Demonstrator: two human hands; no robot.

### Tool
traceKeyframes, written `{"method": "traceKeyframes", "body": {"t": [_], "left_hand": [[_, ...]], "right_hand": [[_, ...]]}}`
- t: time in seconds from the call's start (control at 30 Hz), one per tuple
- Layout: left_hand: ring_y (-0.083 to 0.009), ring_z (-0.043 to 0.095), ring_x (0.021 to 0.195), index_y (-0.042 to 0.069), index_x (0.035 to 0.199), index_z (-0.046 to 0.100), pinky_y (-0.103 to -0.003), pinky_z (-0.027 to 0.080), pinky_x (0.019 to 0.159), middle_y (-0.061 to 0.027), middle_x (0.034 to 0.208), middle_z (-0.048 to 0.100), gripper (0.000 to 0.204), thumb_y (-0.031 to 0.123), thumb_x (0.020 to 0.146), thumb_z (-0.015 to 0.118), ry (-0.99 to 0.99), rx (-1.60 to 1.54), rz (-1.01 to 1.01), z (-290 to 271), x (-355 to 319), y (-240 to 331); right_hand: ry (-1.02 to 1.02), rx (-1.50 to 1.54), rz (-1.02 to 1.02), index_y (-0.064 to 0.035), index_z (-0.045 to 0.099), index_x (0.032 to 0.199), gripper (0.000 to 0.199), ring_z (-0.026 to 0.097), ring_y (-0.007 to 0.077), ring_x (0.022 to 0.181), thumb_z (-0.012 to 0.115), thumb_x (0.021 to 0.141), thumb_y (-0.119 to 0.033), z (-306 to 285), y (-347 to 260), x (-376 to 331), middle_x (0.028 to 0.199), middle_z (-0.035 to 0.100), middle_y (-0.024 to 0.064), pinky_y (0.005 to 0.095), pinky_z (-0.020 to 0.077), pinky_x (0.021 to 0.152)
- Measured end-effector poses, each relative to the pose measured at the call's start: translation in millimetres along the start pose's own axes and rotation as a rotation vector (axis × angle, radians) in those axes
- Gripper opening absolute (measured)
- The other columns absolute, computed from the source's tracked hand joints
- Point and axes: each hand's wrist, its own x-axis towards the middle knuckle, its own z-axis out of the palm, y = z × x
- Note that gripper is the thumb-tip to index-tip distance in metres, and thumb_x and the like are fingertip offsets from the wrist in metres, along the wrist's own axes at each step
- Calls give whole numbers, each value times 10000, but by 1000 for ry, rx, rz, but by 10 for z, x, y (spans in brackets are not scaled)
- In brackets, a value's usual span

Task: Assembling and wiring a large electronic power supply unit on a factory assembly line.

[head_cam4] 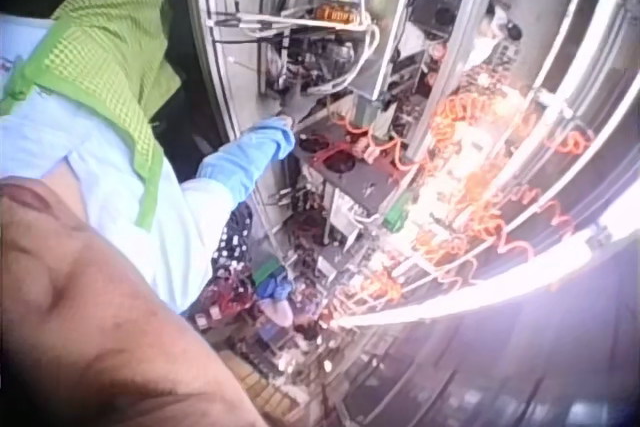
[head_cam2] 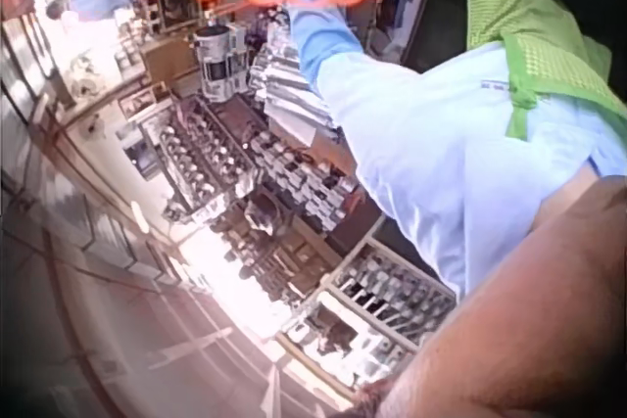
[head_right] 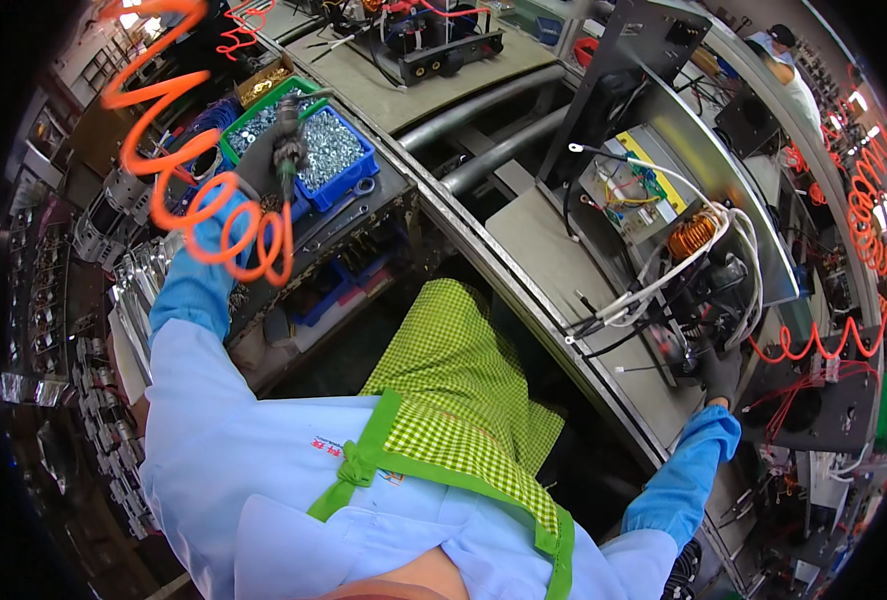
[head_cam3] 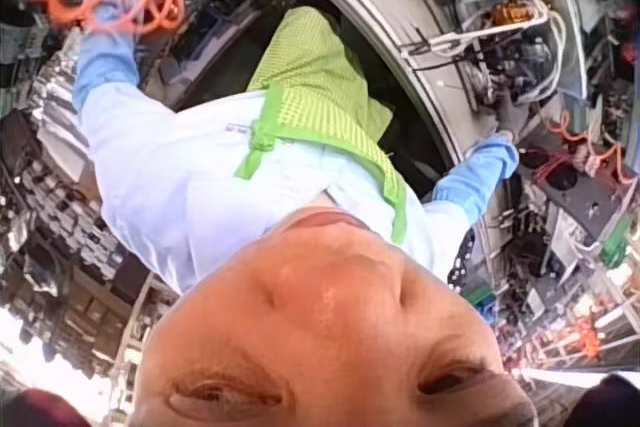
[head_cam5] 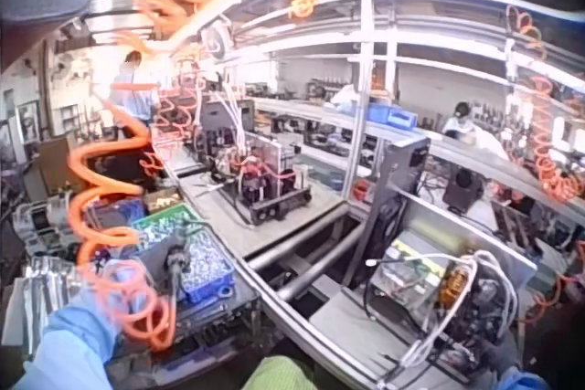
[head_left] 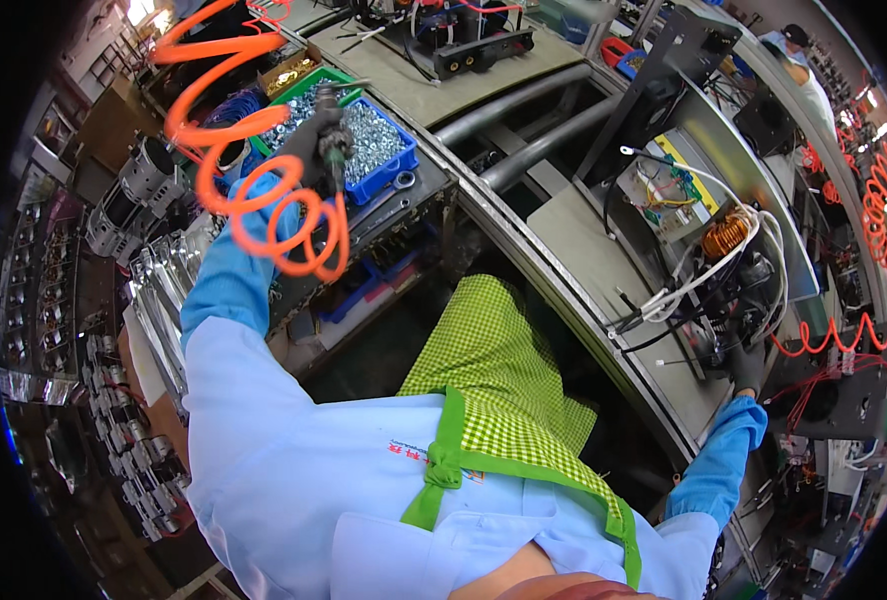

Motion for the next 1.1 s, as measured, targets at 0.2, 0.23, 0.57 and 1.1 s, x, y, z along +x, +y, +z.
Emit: {"method": "traceKeyframes", "body": {"t": [0.2, 0.23, 0.57, 1.1], "left_hand": [[-233, 597, 875, 35, 1137, 535, -345, 503, 769, -129, 983, 606, 421, 327, 843, 606, 116, 507, -7, -1084, 339, 19], [-235, 593, 896, 43, 1147, 536, -345, 499, 782, -131, 1004, 603, 435, 337, 836, 613, 123, 592, 3, -1194, 287, -40], [-257, 551, 1116, 122, 1246, 543, -353, 456, 912, -145, 1213, 573, 587, 434, 768, 681, 490, 1350, 179, -3188, 412, 708], [-433, 400, 1218, -9, 1281, 448, -482, 344, 1014, -233, 1246, 476, 724, 374, 731, 722, -260, 958, 1131, 4331, 418, -397]], "right_hand": [[31, 111, 1, -119, 424, 1355, 773, 502, 408, 1136, 699, 728, -478, -44, -72, -309, 1213, 529, 250, 433, 402, 939], [-5, 89, 31, -134, 414, 1362, 761, 502, 411, 1136, 701, 735, -455, -21, -22, -312, 1208, 529, 250, 432, 408, 934], [60, -34, 4, -94, 400, 1373, 774, 458, 388, 1210, 639, 759, -500, 180, -324, -588, 1344, 446, 220, 417, 404, 974], [687, 188, -321, -18, 611, 1061, 290, 530, 349, 1111, 665, 788, -102, -781, -1131, -602, 1179, 517, 208, 392, 454, 889]]}}
